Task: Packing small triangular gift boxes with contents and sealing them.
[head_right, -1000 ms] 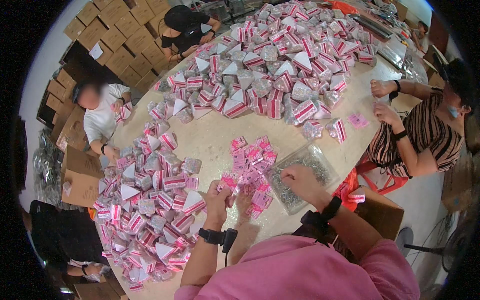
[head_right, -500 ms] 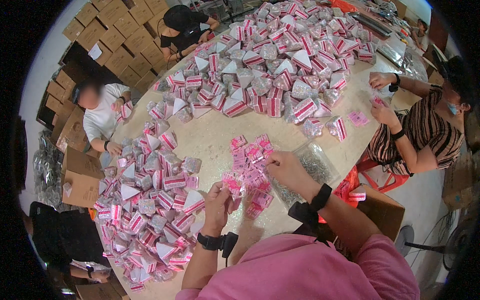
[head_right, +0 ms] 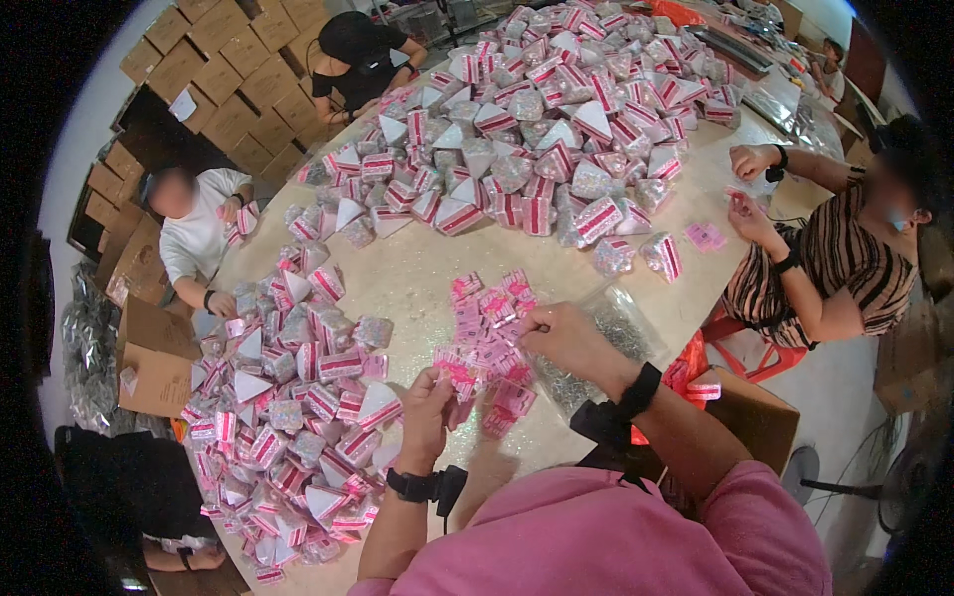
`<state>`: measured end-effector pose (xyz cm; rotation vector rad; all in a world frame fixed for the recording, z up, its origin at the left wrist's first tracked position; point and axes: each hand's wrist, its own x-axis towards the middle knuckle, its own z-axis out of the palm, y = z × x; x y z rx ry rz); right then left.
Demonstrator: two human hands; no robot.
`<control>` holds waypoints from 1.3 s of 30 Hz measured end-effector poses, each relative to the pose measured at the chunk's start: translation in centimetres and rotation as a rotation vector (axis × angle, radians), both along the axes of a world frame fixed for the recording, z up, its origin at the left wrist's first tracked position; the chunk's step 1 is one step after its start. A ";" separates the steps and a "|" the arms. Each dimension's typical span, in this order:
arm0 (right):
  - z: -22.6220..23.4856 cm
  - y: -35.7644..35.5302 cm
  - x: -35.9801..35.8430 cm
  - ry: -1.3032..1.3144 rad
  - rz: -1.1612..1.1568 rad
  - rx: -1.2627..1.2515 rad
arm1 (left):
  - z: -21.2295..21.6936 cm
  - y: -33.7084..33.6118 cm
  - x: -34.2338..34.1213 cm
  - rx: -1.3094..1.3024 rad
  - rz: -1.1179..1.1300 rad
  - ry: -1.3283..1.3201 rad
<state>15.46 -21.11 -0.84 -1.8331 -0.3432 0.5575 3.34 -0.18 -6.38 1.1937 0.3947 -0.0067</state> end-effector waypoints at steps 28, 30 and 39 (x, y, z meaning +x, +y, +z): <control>-4.0 -6.9 0.1 0.325 -0.053 0.104 | -1.4 -1.2 0.0 -0.071 -0.067 0.114; -4.8 -7.2 0.3 0.351 -0.074 0.157 | -1.4 -1.2 -0.1 -0.066 -0.070 0.116; -6.8 -7.8 0.2 0.110 -0.163 0.016 | -1.8 -1.4 -0.4 -0.056 -0.084 0.149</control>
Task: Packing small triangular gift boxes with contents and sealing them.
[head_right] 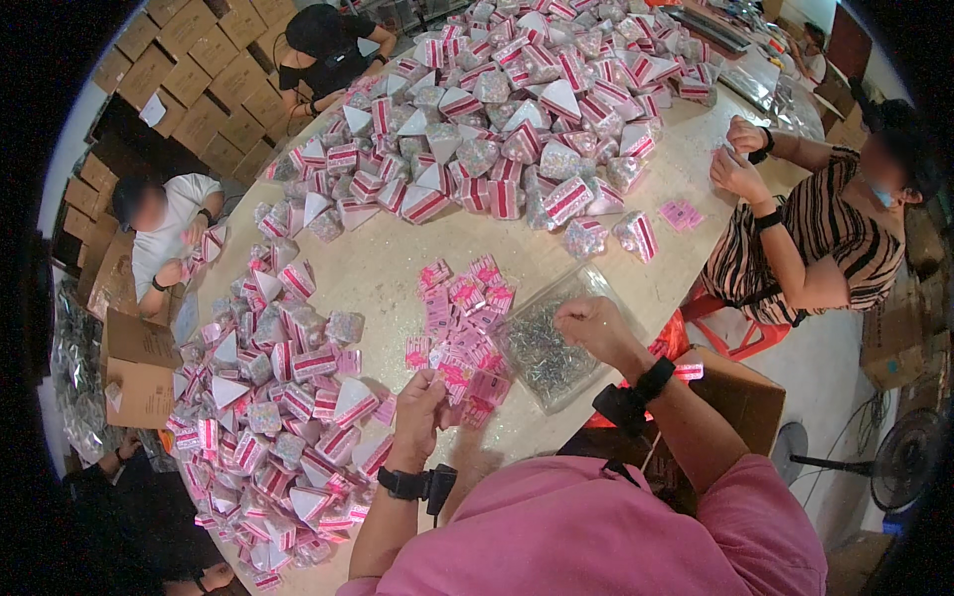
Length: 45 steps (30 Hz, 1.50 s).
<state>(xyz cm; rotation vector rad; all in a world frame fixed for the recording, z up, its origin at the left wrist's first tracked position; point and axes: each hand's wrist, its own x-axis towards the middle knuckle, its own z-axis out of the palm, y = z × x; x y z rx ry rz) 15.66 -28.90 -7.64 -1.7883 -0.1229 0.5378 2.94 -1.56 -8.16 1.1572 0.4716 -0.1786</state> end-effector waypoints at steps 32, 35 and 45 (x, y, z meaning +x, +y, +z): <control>1.5 5.9 -1.5 0.975 0.298 0.534 | 0.6 -0.1 0.0 0.013 -0.090 -0.033; 1.8 6.4 -1.6 1.095 0.367 0.673 | 0.2 0.1 0.0 0.040 -0.121 -0.016; 2.3 6.9 -3.3 1.112 0.408 1.056 | 1.1 0.3 0.4 0.030 -0.223 0.024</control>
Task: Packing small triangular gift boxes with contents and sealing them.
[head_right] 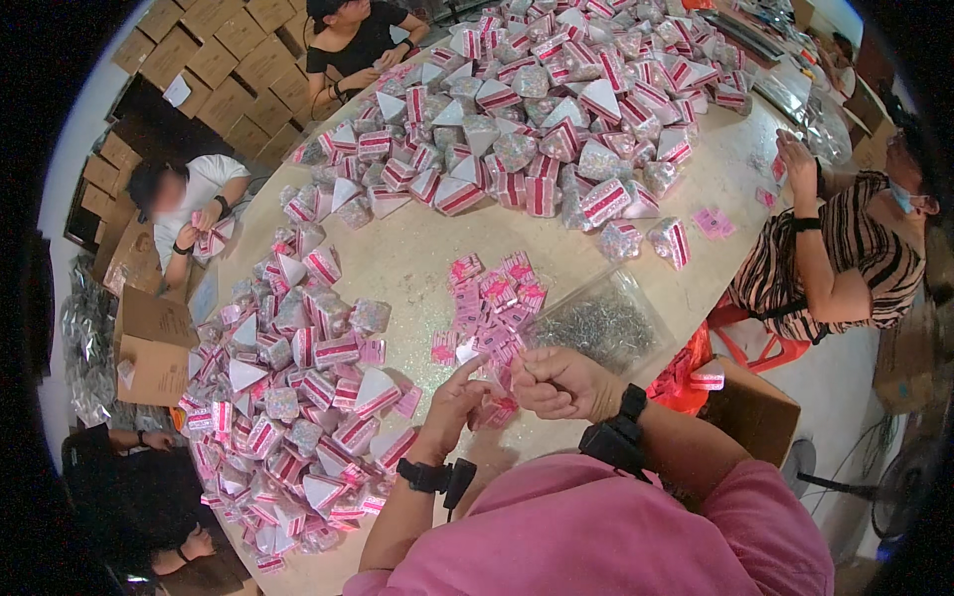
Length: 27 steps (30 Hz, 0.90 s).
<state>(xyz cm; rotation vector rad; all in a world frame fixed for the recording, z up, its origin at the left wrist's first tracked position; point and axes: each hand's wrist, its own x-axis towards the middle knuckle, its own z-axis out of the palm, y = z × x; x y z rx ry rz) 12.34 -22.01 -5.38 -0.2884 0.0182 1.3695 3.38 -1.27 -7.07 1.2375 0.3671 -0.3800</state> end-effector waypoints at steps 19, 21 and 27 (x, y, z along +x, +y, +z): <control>2.6 2.2 -0.1 -0.155 0.096 -0.425 | 4.3 -1.9 -0.3 0.715 0.080 -0.681; 3.2 2.3 -0.2 -0.190 0.122 -0.435 | 4.8 -2.0 -0.4 0.764 0.100 -0.689; 3.2 2.7 -0.4 -0.203 0.140 -0.472 | 5.3 -2.1 -0.8 0.854 0.098 -0.737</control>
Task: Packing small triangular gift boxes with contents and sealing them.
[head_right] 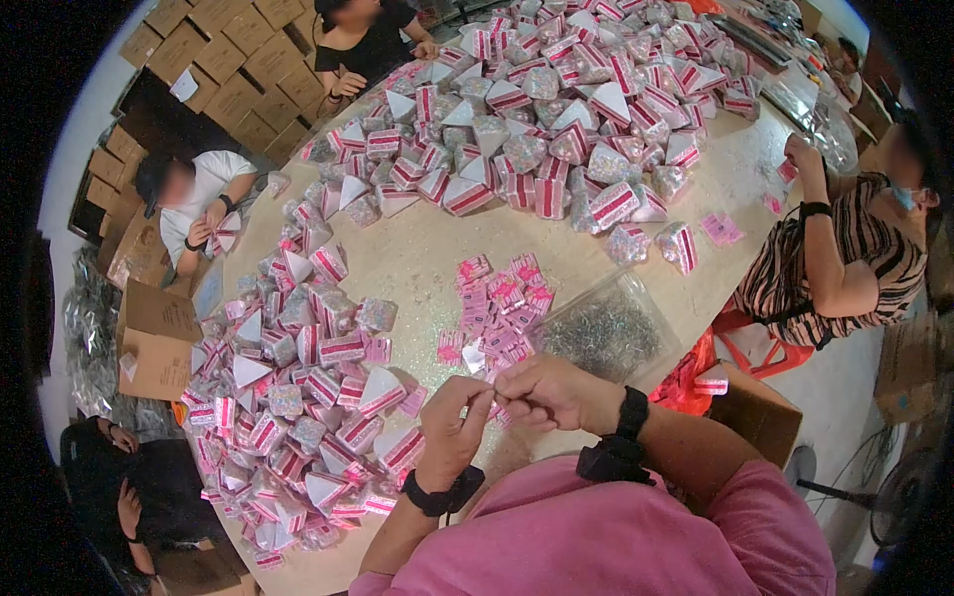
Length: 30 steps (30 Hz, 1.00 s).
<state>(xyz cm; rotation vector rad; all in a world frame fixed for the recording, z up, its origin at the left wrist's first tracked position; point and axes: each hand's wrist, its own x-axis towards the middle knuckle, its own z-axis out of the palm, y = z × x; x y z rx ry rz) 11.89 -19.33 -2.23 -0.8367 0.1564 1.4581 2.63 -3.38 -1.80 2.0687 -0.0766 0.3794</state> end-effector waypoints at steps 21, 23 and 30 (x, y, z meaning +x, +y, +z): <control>-1.1 3.2 -1.9 -0.712 -0.310 0.086 | 0.3 0.0 -0.5 -0.691 0.270 0.303; -1.4 3.5 -2.1 -0.710 -0.351 0.093 | 0.6 0.0 -0.5 -0.625 0.277 0.282; 0.4 3.1 -1.3 -0.548 -0.265 0.113 | 0.8 2.1 -0.8 -0.187 0.113 0.136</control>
